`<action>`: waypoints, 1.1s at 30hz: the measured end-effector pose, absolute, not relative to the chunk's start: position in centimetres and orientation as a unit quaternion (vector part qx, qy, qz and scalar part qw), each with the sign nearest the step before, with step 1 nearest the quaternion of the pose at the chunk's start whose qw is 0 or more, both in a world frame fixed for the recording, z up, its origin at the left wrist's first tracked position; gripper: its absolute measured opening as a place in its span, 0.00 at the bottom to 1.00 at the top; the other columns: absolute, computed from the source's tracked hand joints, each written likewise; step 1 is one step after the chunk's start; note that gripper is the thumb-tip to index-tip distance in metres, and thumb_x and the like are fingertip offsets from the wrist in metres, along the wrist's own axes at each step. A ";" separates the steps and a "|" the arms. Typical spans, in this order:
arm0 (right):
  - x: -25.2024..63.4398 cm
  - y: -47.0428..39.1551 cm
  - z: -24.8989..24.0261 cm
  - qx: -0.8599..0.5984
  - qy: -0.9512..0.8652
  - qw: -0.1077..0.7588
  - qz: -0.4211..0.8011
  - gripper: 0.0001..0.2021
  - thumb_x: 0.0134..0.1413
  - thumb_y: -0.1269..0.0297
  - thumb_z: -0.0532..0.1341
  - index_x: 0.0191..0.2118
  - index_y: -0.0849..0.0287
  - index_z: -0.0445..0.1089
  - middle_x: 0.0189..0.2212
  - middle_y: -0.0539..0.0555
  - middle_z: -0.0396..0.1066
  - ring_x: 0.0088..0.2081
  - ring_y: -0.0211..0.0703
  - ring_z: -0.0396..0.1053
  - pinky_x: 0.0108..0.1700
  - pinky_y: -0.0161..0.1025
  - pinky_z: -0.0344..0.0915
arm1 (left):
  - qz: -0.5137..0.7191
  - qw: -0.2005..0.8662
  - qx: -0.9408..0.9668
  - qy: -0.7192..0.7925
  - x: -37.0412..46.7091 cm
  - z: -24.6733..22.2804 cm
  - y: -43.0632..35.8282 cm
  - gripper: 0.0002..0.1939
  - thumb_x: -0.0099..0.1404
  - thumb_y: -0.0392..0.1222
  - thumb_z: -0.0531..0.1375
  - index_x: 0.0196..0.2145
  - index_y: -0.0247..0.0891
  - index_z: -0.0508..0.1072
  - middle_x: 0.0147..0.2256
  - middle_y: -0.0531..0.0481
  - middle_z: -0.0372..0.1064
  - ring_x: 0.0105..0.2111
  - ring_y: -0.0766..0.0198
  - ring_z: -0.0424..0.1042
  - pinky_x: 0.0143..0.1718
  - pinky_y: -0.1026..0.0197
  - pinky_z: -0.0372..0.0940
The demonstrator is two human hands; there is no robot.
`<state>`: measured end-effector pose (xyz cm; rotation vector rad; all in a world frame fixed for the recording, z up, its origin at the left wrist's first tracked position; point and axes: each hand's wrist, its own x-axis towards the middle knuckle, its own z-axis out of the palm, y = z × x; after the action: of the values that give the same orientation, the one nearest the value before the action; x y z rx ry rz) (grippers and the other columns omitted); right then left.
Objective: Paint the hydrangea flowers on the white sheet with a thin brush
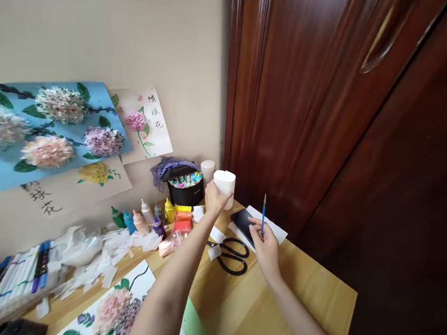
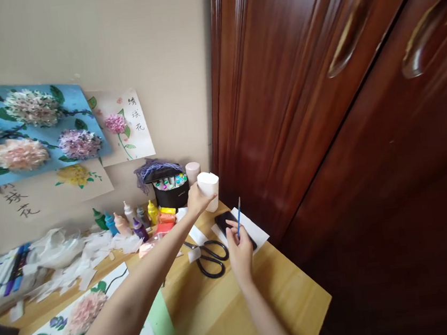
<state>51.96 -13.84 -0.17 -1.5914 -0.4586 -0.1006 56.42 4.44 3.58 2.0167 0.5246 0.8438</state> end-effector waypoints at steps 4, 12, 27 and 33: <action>52.4 -14.0 0.0 -0.702 -0.184 0.686 -0.050 0.17 0.54 0.54 0.58 0.43 0.62 0.68 0.27 0.49 0.63 0.30 0.38 0.64 0.35 0.36 0.65 | 0.363 0.454 0.788 0.202 57.4 3.3 5.0 0.28 0.40 0.42 0.70 0.39 0.34 0.66 0.46 0.35 0.64 0.53 0.41 0.61 0.52 0.47 0.55; 54.2 -14.7 0.1 -0.647 -0.137 0.749 0.029 0.20 0.49 0.52 0.63 0.43 0.62 0.71 0.45 0.59 0.71 0.47 0.46 0.68 0.49 0.44 0.63 | 0.304 0.579 0.751 0.090 52.6 4.3 4.1 0.37 0.41 0.45 0.70 0.48 0.34 0.63 0.49 0.38 0.65 0.51 0.49 0.65 0.52 0.51 0.59; 48.3 -13.8 7.3 -0.479 -0.208 0.816 0.247 0.19 0.44 0.57 0.68 0.42 0.58 0.69 0.41 0.54 0.75 0.42 0.45 0.72 0.43 0.39 0.68 | 0.147 0.833 0.524 0.099 42.0 6.0 -0.4 0.39 0.42 0.52 0.71 0.50 0.34 0.69 0.45 0.38 0.74 0.49 0.45 0.69 0.49 0.51 0.62; 46.8 -14.1 10.3 -0.460 -0.222 0.830 0.222 0.15 0.46 0.59 0.66 0.40 0.57 0.68 0.37 0.53 0.76 0.40 0.45 0.74 0.41 0.39 0.70 | 0.061 0.936 0.282 0.201 38.9 5.4 -1.8 0.31 0.50 0.54 0.68 0.46 0.30 0.71 0.38 0.38 0.77 0.42 0.47 0.75 0.50 0.51 0.64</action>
<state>46.77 -14.07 10.32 -0.9767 -0.4714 0.4705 38.94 -1.76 5.43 0.5767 0.4113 0.1239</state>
